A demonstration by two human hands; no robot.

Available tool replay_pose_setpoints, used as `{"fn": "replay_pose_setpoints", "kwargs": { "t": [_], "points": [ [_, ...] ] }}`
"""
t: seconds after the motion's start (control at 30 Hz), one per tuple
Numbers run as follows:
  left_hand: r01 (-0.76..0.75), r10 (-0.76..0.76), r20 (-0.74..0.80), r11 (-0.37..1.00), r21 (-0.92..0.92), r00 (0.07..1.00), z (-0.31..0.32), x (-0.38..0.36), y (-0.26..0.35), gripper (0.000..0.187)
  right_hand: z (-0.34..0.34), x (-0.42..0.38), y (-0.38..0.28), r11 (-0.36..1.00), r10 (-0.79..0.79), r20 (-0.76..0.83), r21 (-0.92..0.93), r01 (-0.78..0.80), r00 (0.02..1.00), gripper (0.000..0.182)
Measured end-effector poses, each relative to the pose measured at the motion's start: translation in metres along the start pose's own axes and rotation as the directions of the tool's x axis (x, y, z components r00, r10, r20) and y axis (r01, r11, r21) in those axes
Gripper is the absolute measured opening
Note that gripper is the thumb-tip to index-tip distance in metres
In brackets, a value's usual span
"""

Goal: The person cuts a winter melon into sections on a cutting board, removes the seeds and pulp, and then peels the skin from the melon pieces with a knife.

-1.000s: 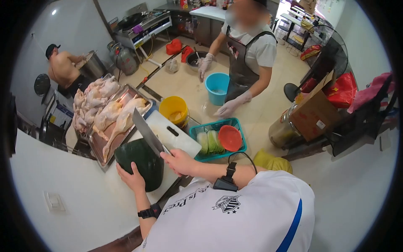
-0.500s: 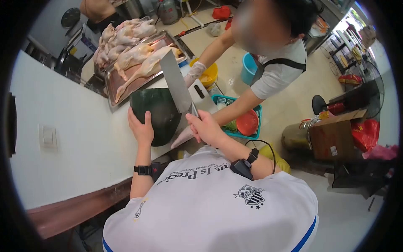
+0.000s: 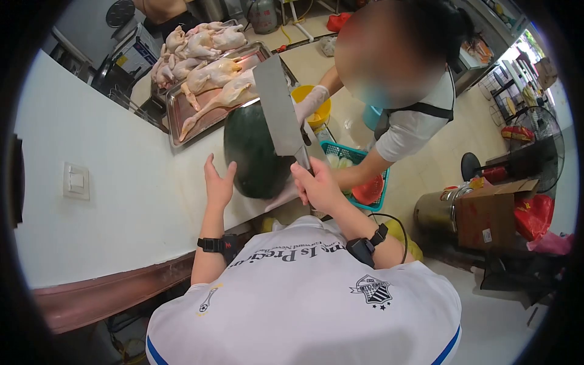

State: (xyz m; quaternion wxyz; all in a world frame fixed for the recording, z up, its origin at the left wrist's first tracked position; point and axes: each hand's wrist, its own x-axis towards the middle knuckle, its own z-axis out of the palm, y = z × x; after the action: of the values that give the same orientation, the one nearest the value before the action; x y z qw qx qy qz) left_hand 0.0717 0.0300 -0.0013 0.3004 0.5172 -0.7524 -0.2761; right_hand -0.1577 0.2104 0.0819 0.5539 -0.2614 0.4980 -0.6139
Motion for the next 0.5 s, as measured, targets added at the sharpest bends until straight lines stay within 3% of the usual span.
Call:
{"fn": "replay_pose_setpoints", "kwargs": {
  "t": [0.13, 0.33, 0.5],
  "points": [
    [0.032, -0.030, 0.144, 0.999, -0.011, 0.989, 0.005, -0.007, -0.017, 0.077, -0.008, -0.001, -0.004, 0.999, -0.037, -0.064, -0.009, 0.037, 0.997, 0.028],
    [0.081, -0.060, 0.243, 0.994, -0.078, 0.968, 0.013, -0.011, -0.027, 0.064, -0.021, -0.005, -0.012, 0.996, -0.085, -0.132, 0.013, 0.087, 0.988, 0.026],
    [0.059, -0.035, 0.243, 0.994, -0.092, 0.969, 0.015, -0.011, -0.024, 0.057, -0.025, -0.007, -0.011, 0.992, -0.110, -0.158, 0.038, 0.117, 0.981, 0.026]
  ]
}}
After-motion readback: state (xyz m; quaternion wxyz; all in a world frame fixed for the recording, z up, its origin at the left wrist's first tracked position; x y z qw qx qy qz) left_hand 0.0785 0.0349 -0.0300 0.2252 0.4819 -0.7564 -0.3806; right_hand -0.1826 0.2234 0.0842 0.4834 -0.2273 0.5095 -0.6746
